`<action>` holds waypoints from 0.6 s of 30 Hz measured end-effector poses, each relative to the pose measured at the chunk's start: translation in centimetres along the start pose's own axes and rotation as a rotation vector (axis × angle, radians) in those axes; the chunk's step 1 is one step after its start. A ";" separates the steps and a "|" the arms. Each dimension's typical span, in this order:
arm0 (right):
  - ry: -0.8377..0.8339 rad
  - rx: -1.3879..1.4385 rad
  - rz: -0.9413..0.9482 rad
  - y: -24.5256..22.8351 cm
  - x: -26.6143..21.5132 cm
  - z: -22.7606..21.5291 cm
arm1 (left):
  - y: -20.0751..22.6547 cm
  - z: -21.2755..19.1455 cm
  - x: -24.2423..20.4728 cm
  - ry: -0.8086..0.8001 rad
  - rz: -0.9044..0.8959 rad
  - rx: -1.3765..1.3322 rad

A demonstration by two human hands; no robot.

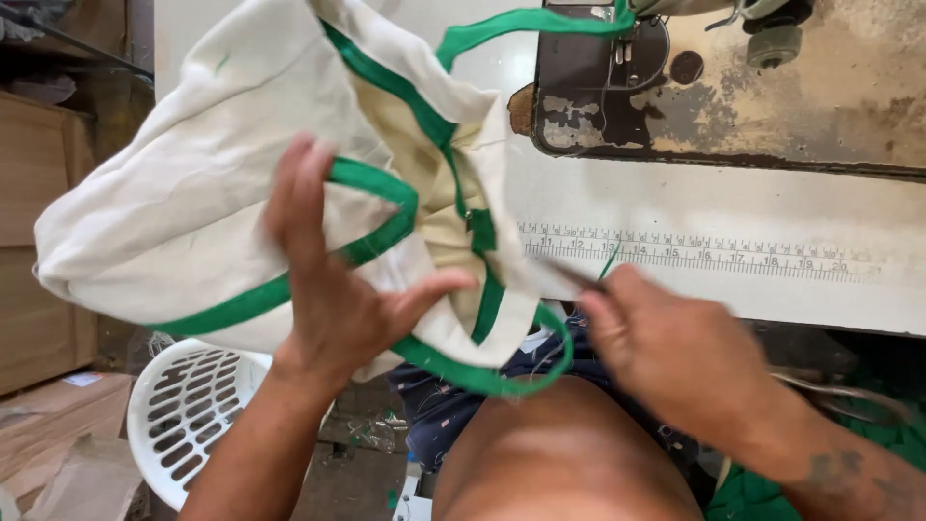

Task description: Sewing a zipper onto a white and green tote bag using an industrial sewing machine and trimming threads with scissors.

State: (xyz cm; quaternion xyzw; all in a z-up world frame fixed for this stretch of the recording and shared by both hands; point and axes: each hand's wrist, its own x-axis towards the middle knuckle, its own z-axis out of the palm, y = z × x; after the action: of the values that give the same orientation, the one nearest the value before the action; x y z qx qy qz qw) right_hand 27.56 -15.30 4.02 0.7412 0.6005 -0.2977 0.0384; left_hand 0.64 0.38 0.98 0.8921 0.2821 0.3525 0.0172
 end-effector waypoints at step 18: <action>0.976 -0.366 -0.071 18.9 3.0 1.9 | -1.9 -1.1 6.7 -0.298 -0.025 0.108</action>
State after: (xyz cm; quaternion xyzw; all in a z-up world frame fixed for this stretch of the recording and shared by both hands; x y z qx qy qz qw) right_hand 44.34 -18.74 -4.69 0.7541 0.6154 0.1909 -0.1271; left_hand 2.96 5.27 5.51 0.9305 0.3062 0.2003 0.0151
